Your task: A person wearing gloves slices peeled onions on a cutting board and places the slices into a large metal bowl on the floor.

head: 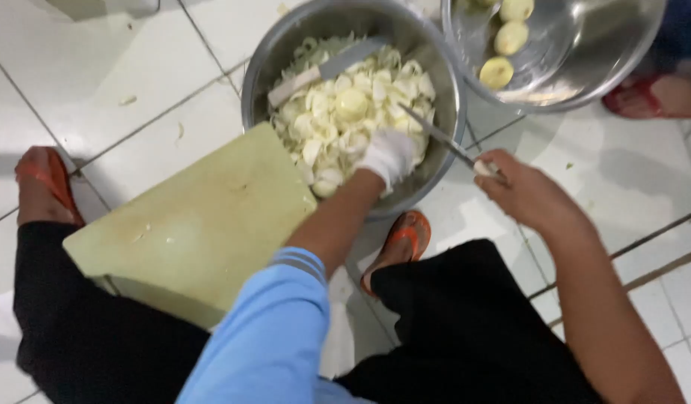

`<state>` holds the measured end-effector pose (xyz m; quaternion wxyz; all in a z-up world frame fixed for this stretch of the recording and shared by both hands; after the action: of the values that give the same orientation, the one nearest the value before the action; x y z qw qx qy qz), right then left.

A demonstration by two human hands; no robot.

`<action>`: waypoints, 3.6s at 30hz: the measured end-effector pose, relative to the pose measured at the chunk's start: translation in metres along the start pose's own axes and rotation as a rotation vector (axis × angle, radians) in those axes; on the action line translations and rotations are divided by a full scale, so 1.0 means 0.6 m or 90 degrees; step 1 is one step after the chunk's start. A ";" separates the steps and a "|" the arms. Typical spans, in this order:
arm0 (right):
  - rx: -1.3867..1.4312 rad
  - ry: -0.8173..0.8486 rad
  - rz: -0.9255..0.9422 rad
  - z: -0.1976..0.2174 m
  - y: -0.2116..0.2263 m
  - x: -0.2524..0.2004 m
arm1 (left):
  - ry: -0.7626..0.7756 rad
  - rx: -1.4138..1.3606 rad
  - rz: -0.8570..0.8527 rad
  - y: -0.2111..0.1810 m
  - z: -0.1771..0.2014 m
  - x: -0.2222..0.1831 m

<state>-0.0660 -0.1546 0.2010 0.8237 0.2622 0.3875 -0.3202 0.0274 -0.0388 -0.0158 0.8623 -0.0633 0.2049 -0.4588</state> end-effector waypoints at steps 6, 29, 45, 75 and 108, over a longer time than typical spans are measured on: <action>-0.084 0.036 -0.032 -0.051 -0.017 0.024 | -0.202 -0.474 0.237 0.132 0.251 -0.144; -0.193 -0.035 0.280 -0.128 0.114 -0.097 | -0.346 -0.297 0.357 0.143 0.137 -0.587; 0.036 -0.069 0.262 -0.419 0.213 -0.182 | -0.252 -0.209 0.339 0.113 0.112 -0.588; 0.151 -0.017 0.178 -0.480 0.223 -0.084 | -0.258 -0.189 0.280 0.085 0.128 -0.597; -0.136 -0.194 0.359 -0.452 0.235 -0.169 | -0.256 -0.085 0.323 0.100 0.107 -0.589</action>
<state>-0.1408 0.1552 0.1562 0.9511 0.2206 0.2036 -0.0727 -0.0753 0.2790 0.1290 0.9662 -0.1557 0.0692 -0.1936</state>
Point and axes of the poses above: each hand's wrist, its own x-axis towards the middle knuckle, its own z-axis out of the back of the hand, y = z × x, the point moved 5 cm from there along x, towards the middle knuckle, and after that the axes turned 4 degrees about -z, right-handed, at the moved point
